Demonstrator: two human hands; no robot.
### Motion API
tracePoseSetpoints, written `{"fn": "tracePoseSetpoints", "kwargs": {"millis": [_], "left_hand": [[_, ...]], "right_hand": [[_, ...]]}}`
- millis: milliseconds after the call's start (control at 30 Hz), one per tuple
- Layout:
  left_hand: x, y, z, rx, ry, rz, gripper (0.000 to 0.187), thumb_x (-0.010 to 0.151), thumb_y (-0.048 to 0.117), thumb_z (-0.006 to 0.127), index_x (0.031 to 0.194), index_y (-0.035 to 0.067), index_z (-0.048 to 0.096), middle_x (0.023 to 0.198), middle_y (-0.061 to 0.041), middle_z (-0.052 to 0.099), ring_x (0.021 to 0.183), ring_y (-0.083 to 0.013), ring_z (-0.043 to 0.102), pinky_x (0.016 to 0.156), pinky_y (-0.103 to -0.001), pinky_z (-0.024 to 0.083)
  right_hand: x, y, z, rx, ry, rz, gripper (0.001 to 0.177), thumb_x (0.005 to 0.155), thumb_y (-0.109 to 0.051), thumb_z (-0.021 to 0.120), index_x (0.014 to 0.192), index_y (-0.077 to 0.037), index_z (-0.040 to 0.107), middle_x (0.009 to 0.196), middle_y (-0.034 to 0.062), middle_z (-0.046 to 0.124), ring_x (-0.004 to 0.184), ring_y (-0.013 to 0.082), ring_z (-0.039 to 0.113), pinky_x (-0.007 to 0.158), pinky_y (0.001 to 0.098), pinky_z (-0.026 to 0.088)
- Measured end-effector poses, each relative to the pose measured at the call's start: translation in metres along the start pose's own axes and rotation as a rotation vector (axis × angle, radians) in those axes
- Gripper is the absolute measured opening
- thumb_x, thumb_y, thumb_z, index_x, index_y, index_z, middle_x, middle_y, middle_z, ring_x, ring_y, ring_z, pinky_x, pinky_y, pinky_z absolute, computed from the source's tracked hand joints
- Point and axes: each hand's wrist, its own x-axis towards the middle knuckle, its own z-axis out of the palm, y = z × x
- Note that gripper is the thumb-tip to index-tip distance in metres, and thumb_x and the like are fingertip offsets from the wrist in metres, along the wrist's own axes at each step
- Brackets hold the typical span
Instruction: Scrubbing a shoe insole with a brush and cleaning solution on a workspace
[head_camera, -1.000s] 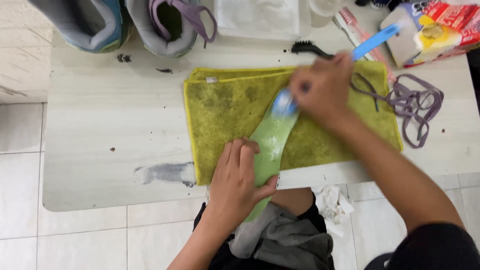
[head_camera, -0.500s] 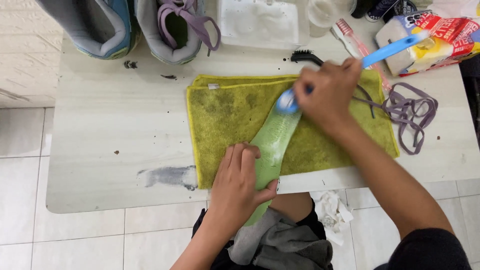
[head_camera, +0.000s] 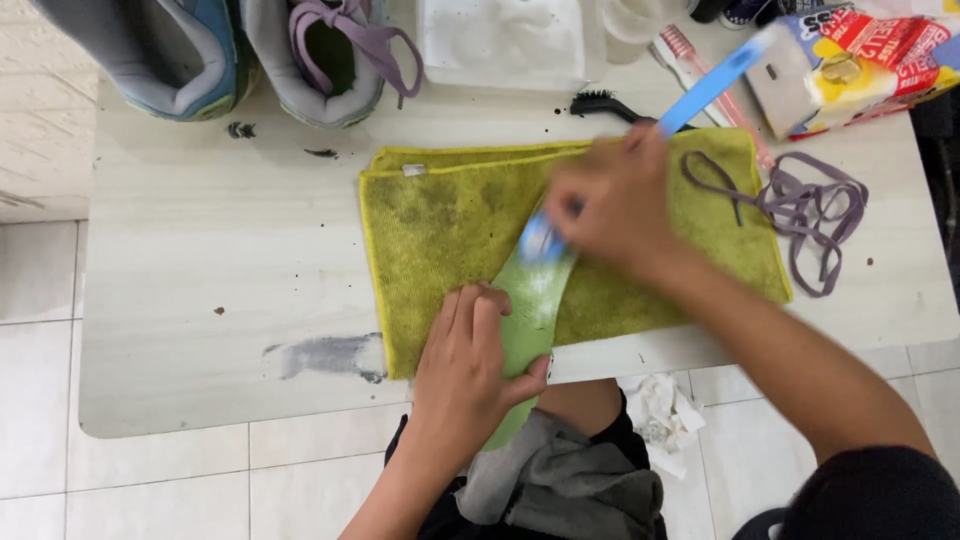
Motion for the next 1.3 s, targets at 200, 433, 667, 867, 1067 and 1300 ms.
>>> {"fn": "tracePoseSetpoints", "kwargs": {"millis": [200, 433, 667, 867, 1067, 1300], "left_hand": [[0.002, 0.001, -0.002, 0.012, 0.019, 0.018, 0.048, 0.073, 0.021, 0.079, 0.101, 0.003, 0.045, 0.096, -0.011, 0.047, 0.087, -0.0298, 0.047, 0.076, -0.036, 0.043], [-0.001, 0.001, -0.003, 0.009, -0.012, -0.005, 0.049, 0.074, 0.022, 0.079, 0.102, 0.004, 0.043, 0.099, -0.011, 0.046, 0.090, -0.0296, 0.047, 0.079, -0.036, 0.043], [-0.003, -0.001, 0.000, -0.015, -0.001, -0.001, 0.048, 0.075, 0.021, 0.079, 0.103, 0.003, 0.043, 0.100, -0.011, 0.047, 0.091, -0.0295, 0.047, 0.079, -0.036, 0.043], [-0.002, 0.001, 0.000, 0.019, -0.014, -0.046, 0.050, 0.072, 0.025, 0.079, 0.102, 0.005, 0.045, 0.096, -0.008, 0.046, 0.089, -0.0283, 0.047, 0.080, -0.037, 0.045], [-0.003, 0.001, -0.003, 0.014, -0.011, -0.002, 0.049, 0.075, 0.022, 0.078, 0.103, 0.003, 0.043, 0.100, -0.011, 0.046, 0.090, -0.0297, 0.045, 0.077, -0.036, 0.043], [-0.004, 0.000, 0.001, 0.023, 0.011, 0.006, 0.047, 0.075, 0.026, 0.078, 0.100, 0.003, 0.045, 0.095, -0.011, 0.046, 0.087, -0.0301, 0.046, 0.078, -0.038, 0.044]], "right_hand": [[0.003, -0.007, -0.001, -0.044, -0.015, 0.124, 0.025, 0.084, -0.012, 0.060, 0.060, -0.021, 0.057, 0.052, -0.0059, 0.044, 0.066, 0.0177, 0.046, 0.096, 0.0464, 0.022], [0.012, 0.052, 0.015, -0.320, 0.033, 0.123, 0.023, 0.090, -0.019, 0.057, 0.070, -0.022, 0.070, 0.050, -0.0014, 0.052, 0.054, 0.0150, 0.047, 0.086, 0.0401, 0.029], [-0.001, 0.012, 0.014, 0.025, 0.000, -0.073, 0.022, 0.080, -0.014, 0.058, 0.061, -0.023, 0.054, 0.062, -0.0041, 0.043, 0.071, 0.0209, 0.038, 0.083, 0.0428, 0.026], [0.003, -0.002, 0.011, -0.187, 0.095, -0.007, 0.019, 0.075, -0.016, 0.055, 0.060, -0.027, 0.056, 0.058, -0.0017, 0.043, 0.060, 0.0180, 0.034, 0.079, 0.0436, 0.029], [0.017, 0.029, 0.012, -0.346, 0.073, 0.013, 0.020, 0.086, -0.020, 0.057, 0.070, -0.023, 0.068, 0.055, 0.0014, 0.056, 0.056, 0.0165, 0.048, 0.084, 0.0399, 0.029], [0.002, 0.001, 0.010, -0.058, 0.046, -0.055, 0.023, 0.083, -0.014, 0.058, 0.062, -0.023, 0.059, 0.051, -0.0070, 0.046, 0.056, 0.0145, 0.046, 0.085, 0.0404, 0.029]]}}
